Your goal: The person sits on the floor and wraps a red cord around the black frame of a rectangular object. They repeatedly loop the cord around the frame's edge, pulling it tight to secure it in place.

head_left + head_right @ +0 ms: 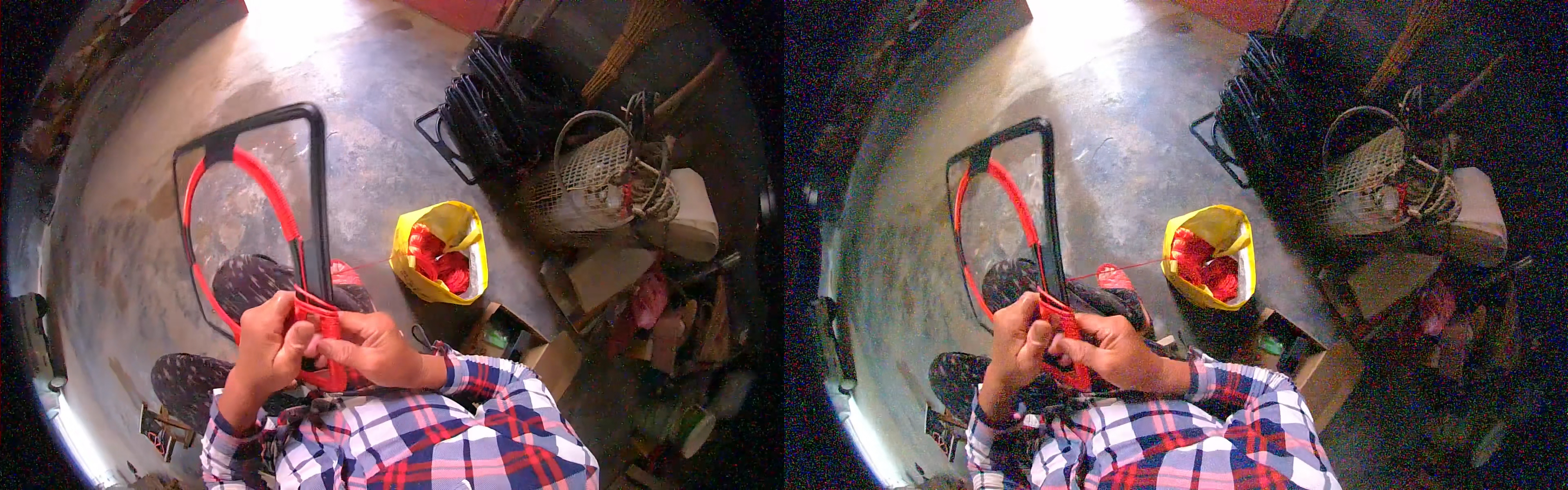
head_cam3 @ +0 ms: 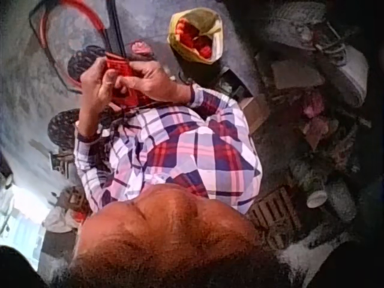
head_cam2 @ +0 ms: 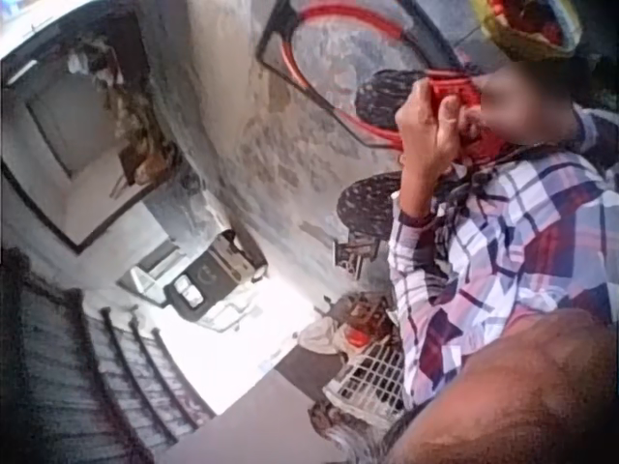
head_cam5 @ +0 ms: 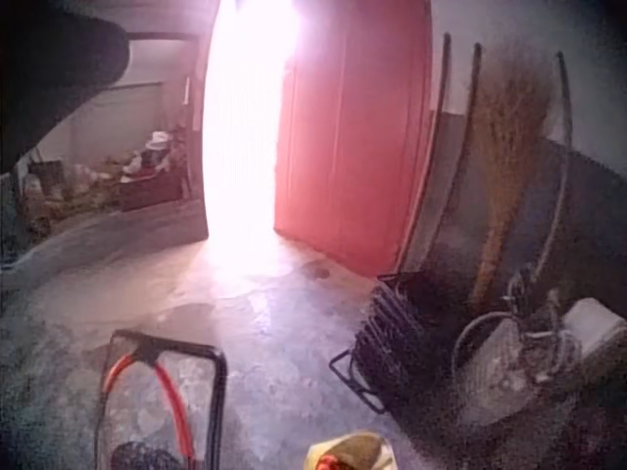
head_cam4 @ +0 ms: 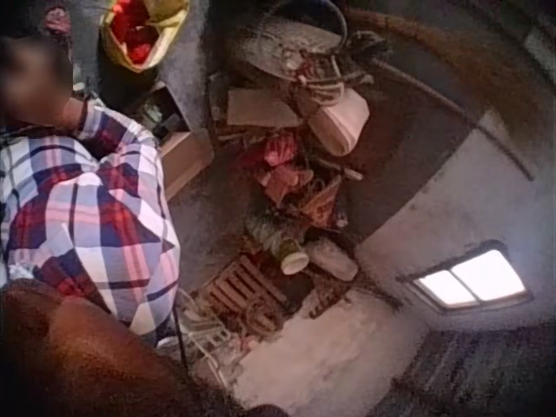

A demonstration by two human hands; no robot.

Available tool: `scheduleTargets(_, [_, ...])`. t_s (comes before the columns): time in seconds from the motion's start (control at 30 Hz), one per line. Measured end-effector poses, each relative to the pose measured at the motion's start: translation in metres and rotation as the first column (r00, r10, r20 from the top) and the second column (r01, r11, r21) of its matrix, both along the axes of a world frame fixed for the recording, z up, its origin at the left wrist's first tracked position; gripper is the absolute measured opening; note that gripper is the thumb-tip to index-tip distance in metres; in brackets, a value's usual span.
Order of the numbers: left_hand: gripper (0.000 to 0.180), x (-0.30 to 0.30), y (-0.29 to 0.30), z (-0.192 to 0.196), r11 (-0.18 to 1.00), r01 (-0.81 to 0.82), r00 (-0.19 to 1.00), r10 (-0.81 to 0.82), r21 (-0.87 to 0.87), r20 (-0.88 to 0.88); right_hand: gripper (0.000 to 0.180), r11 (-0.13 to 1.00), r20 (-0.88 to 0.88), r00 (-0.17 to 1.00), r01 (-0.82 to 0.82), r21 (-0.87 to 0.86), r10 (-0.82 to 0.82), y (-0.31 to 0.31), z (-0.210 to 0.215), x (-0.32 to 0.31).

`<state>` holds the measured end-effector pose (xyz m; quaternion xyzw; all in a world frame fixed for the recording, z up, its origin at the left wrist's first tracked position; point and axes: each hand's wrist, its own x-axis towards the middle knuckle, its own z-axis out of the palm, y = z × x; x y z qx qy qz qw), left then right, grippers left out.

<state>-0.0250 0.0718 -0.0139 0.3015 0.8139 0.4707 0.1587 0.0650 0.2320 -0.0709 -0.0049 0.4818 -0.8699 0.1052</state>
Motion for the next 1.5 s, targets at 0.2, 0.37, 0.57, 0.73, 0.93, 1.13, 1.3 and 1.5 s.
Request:
scheduleTargets(0.2, [0.039,0.014,-0.016,-0.026,0.982,-0.19,0.976,0.191,0.017,-0.104,0.019,0.916,-0.011,0.998,-0.055,0.397,0.064,0.053,0.01,-0.019])
scheduleTargets(0.37, [0.02,0.022,-0.02,-0.019,0.98,-0.196,0.971,0.197,0.02,-0.135,0.026,0.706,0.064,0.813,0.46,0.539,-0.578,0.134,-0.09,-0.051])
scheduleTargets(0.57, [0.023,0.014,-0.021,-0.038,0.985,-0.16,0.944,0.171,0.064,-0.281,0.041,0.64,0.189,0.917,0.088,0.764,-0.352,0.178,-0.233,-0.055])
scheduleTargets(0.73, [0.031,0.027,-0.032,-0.021,0.975,-0.22,0.919,0.219,0.035,-0.327,0.025,0.539,0.046,0.968,0.097,0.837,-0.247,0.161,-0.237,-0.047])
scheduleTargets(0.93, [0.03,0.028,-0.059,0.011,0.928,-0.366,0.823,0.288,-0.068,-0.49,0.015,0.762,-0.159,0.864,0.497,0.415,-0.477,0.127,-0.098,-0.068])
scheduleTargets(1.13, [0.032,0.068,-0.105,0.014,0.902,-0.428,0.822,0.365,-0.051,-0.436,0.031,0.946,0.106,0.953,0.261,0.192,-0.285,0.058,-0.004,-0.082])
scheduleTargets(1.3, [0.022,0.109,-0.116,-0.006,0.815,-0.576,0.81,0.58,0.066,-0.086,0.031,0.952,0.221,0.947,-0.27,0.145,0.235,-0.052,0.022,-0.086])
scheduleTargets(1.5, [0.033,0.119,-0.131,-0.026,0.754,-0.629,0.771,0.575,0.189,0.273,0.026,0.866,0.309,0.81,-0.448,-0.224,0.498,-0.123,0.017,-0.074])
